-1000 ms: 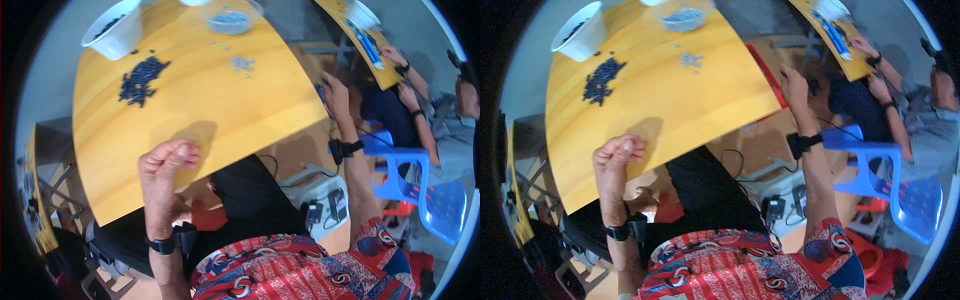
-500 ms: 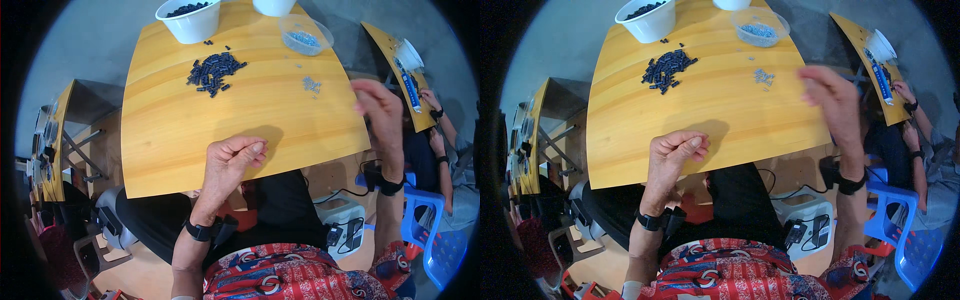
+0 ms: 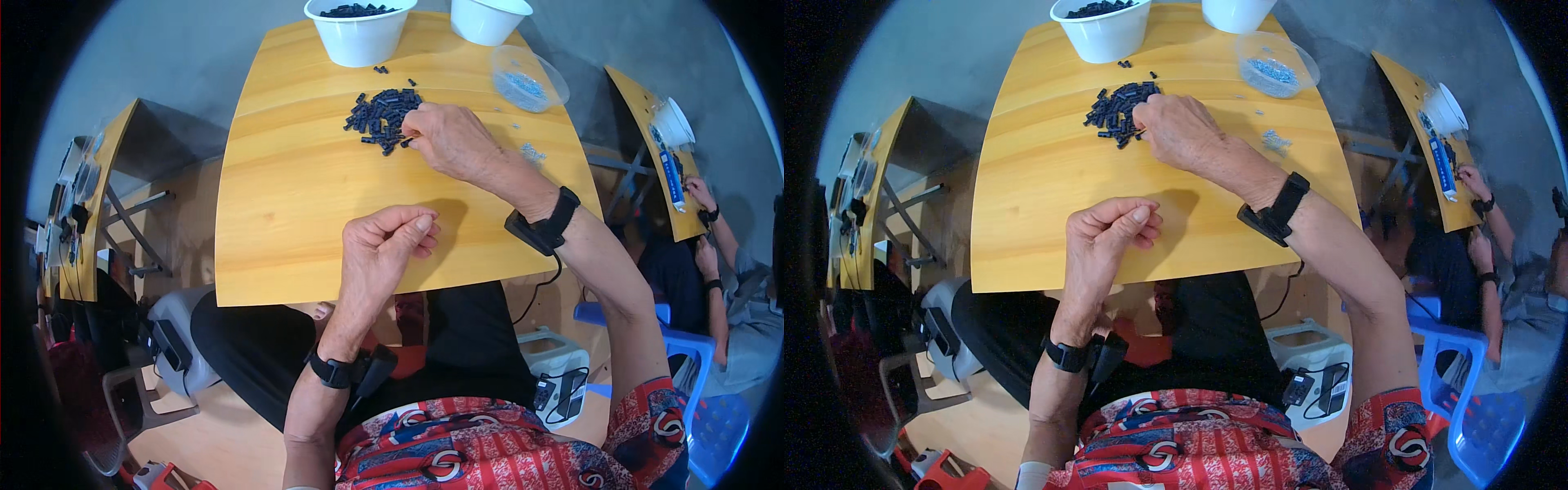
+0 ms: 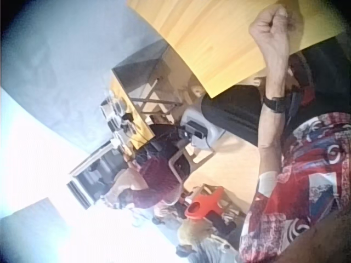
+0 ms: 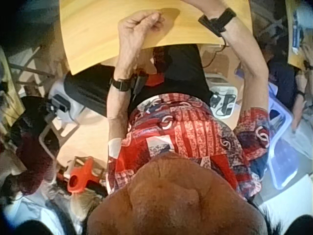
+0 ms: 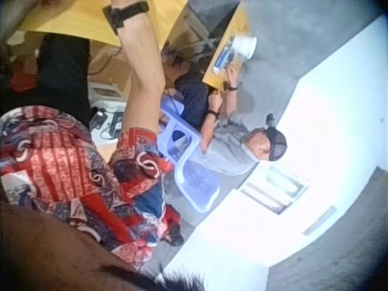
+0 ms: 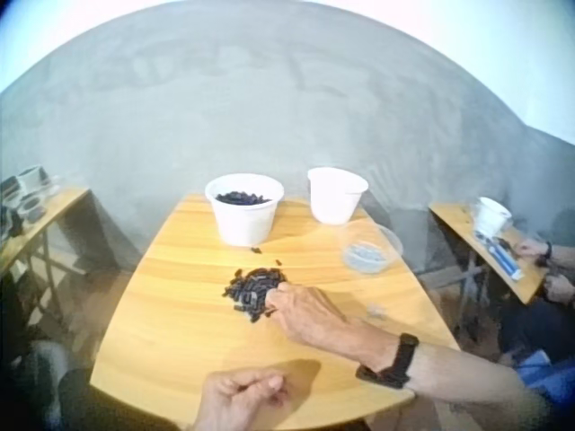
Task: The recorder is assembling small black plastic components with tiny silver metallic pins at a table.
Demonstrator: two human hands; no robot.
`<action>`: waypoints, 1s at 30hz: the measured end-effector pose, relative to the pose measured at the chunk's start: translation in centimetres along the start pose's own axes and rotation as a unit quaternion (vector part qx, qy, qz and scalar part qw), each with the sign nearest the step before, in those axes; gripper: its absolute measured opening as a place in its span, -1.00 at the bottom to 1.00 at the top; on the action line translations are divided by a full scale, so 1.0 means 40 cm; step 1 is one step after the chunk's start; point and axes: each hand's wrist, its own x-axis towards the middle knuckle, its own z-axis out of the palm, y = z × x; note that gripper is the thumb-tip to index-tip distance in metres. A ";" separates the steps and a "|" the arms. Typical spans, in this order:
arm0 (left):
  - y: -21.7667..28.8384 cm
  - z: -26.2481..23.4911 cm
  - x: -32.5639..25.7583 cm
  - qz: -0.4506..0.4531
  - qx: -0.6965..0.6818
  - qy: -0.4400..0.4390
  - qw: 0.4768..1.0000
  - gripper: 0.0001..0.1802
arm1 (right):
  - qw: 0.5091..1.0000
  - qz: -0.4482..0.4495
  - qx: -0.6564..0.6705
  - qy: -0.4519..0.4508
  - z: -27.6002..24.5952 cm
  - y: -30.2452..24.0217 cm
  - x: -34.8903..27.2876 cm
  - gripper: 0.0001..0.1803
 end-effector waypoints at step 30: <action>-0.004 -0.011 0.018 0.047 -0.173 0.129 0.975 -0.84 | 0.990 -0.053 0.099 0.084 -0.074 -0.202 -0.118 -0.87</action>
